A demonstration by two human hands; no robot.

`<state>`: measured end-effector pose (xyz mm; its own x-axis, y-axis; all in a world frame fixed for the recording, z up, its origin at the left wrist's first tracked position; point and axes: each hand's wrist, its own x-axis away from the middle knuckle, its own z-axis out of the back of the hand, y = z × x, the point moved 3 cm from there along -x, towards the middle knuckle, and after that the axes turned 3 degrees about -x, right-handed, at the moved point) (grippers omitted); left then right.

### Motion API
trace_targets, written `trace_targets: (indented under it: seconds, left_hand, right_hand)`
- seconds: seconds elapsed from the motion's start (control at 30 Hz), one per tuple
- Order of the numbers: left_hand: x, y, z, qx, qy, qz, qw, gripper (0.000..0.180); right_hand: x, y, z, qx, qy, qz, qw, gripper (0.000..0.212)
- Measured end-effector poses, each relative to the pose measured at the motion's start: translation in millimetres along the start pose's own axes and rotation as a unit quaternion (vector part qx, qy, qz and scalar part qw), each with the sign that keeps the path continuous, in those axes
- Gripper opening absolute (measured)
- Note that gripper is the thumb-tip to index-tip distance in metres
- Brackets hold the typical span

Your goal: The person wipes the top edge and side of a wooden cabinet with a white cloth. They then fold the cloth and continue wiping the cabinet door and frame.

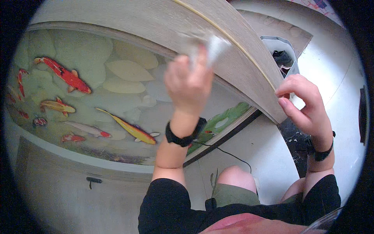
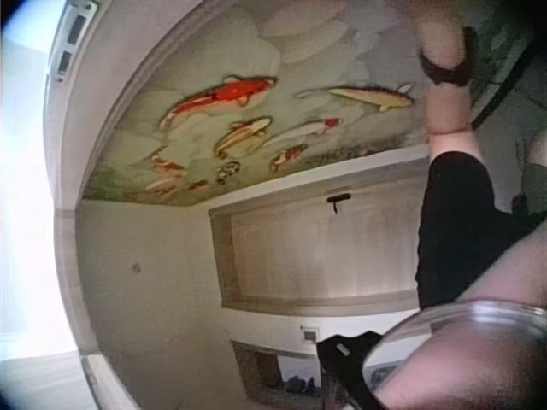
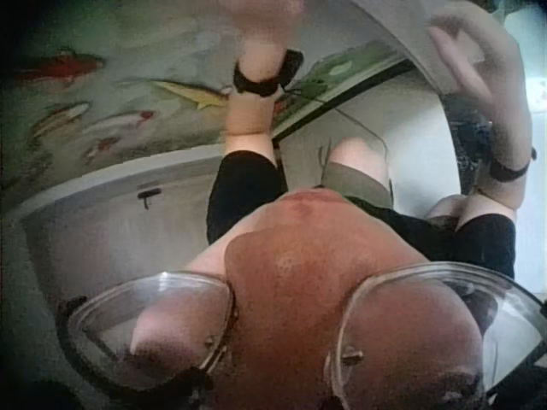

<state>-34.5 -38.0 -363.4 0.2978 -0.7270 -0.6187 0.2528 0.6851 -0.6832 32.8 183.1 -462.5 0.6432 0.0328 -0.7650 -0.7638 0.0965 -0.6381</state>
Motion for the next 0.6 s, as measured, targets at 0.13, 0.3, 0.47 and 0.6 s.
trace_targets:
  seconds: [0.13,0.3,0.47,0.6]
  left_hand:
    - [21.9,12.0,-3.1,-0.041,-0.003,-0.047,0.998,0.039]
    - [-35.7,-43.3,24.3,-0.029,0.082,0.050,0.995,0.038]
    - [39.1,23.0,-1.3,-0.054,-0.099,-0.162,0.980,0.036]
    - [18.8,36.1,-5.9,-0.037,-0.116,-0.228,0.966,0.039]
  right_hand:
    - [-0.2,4.2,-0.3,0.010,0.006,0.016,1.000,0.005]
    - [4.5,18.7,17.2,-0.044,0.036,-0.002,0.998,0.006]
    - [14.5,2.9,24.9,-0.013,0.036,0.083,0.996,0.006]
    - [34.7,-21.3,73.9,-0.074,0.083,0.115,0.987,0.009]
